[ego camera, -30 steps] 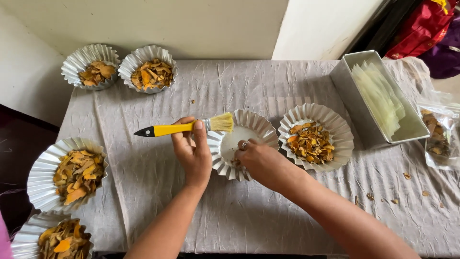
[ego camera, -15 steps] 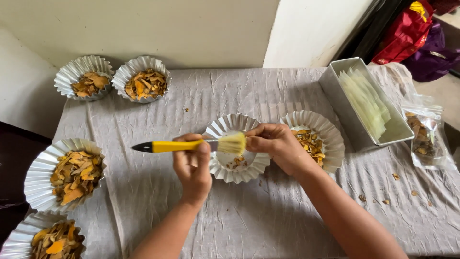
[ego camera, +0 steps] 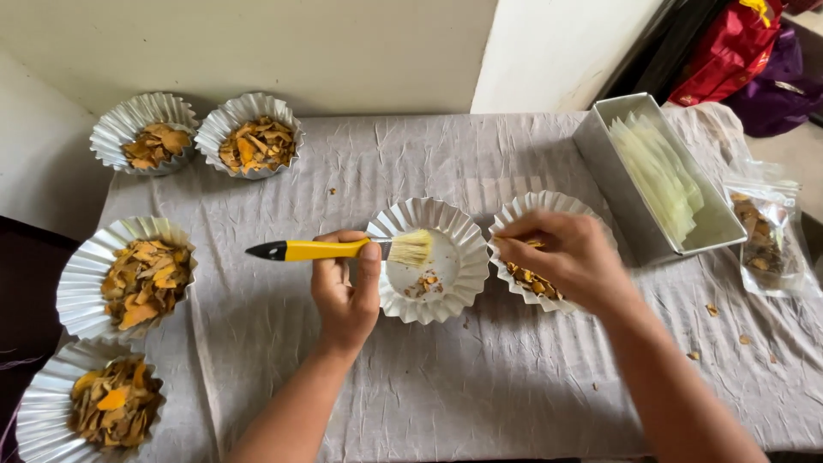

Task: Sorting and cleaning dried tea leaves using a brush and placing them into paper liners.

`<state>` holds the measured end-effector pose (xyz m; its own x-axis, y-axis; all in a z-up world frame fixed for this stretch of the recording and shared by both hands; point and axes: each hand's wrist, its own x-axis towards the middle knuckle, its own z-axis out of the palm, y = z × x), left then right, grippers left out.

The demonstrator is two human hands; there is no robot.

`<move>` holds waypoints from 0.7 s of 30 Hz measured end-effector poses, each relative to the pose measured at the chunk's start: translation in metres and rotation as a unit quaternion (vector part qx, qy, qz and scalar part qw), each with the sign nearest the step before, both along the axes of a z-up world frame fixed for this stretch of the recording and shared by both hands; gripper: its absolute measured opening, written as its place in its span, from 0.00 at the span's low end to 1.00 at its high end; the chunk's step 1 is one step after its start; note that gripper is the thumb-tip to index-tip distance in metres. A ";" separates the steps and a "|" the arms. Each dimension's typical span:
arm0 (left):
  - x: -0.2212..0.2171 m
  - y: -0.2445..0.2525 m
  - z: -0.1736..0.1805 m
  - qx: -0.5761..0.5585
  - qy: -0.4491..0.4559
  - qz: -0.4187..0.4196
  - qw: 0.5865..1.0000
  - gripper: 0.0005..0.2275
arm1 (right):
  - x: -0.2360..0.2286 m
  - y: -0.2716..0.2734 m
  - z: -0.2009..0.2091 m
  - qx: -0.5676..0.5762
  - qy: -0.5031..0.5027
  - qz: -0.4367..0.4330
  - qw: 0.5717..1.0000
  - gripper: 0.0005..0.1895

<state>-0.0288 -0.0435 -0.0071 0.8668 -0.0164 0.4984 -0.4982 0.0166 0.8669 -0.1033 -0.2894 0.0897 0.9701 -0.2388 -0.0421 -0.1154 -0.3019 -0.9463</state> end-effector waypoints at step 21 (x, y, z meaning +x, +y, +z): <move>0.004 -0.004 -0.004 0.034 0.063 0.037 0.997 0.11 | 0.023 0.071 -0.060 -0.401 0.055 0.258 0.877 0.20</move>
